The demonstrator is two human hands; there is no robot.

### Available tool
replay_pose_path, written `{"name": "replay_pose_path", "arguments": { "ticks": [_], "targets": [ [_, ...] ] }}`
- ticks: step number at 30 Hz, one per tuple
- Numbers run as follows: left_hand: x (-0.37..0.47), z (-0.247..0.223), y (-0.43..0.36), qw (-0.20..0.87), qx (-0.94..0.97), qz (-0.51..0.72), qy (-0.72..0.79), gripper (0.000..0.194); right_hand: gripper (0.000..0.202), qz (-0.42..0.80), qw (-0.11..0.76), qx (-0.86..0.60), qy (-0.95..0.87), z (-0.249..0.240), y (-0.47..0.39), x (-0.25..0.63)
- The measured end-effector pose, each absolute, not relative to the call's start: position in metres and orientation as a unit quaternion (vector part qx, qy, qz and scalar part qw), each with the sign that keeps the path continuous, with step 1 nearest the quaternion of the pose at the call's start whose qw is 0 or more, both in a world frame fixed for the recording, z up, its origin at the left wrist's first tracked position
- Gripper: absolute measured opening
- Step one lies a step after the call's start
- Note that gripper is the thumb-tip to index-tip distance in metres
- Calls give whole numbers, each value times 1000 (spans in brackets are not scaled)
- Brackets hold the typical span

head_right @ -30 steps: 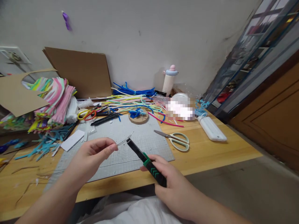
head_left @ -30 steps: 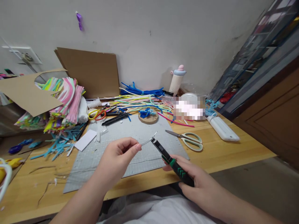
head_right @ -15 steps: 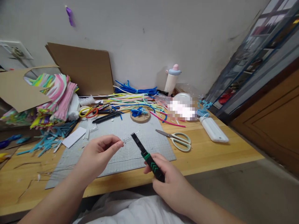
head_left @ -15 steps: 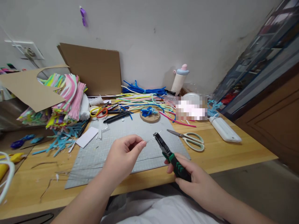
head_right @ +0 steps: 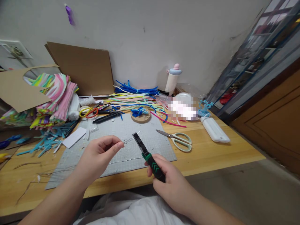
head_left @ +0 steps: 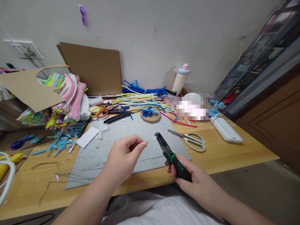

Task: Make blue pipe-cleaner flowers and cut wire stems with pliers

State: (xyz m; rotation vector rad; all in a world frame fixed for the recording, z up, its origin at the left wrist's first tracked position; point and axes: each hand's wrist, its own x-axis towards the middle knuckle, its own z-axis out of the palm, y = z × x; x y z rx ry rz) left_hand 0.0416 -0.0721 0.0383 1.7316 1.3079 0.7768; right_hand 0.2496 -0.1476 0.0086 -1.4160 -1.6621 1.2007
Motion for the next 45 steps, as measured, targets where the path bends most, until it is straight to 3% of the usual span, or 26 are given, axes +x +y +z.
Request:
{"name": "replay_pose_path", "arguments": {
  "ticks": [8,17,25,41,45],
  "targets": [
    [42,40,-73,394,695,298,522,27,20,457,320,-564,-609,2,-147,247],
    [41,33,-72,357,715,296,524,27,24,316,336,-571,-679,-15,-134,248],
    [42,33,-69,373,696,320,523,27,30,454,338,-512,-646,-2,-136,249],
    [45,30,-70,376,693,324,523,27,29,330,360,-537,-688,-13,-138,240],
    [44,31,-71,376,690,327,525,28,28,367,358,-535,-672,-10,-138,240]
  ]
}}
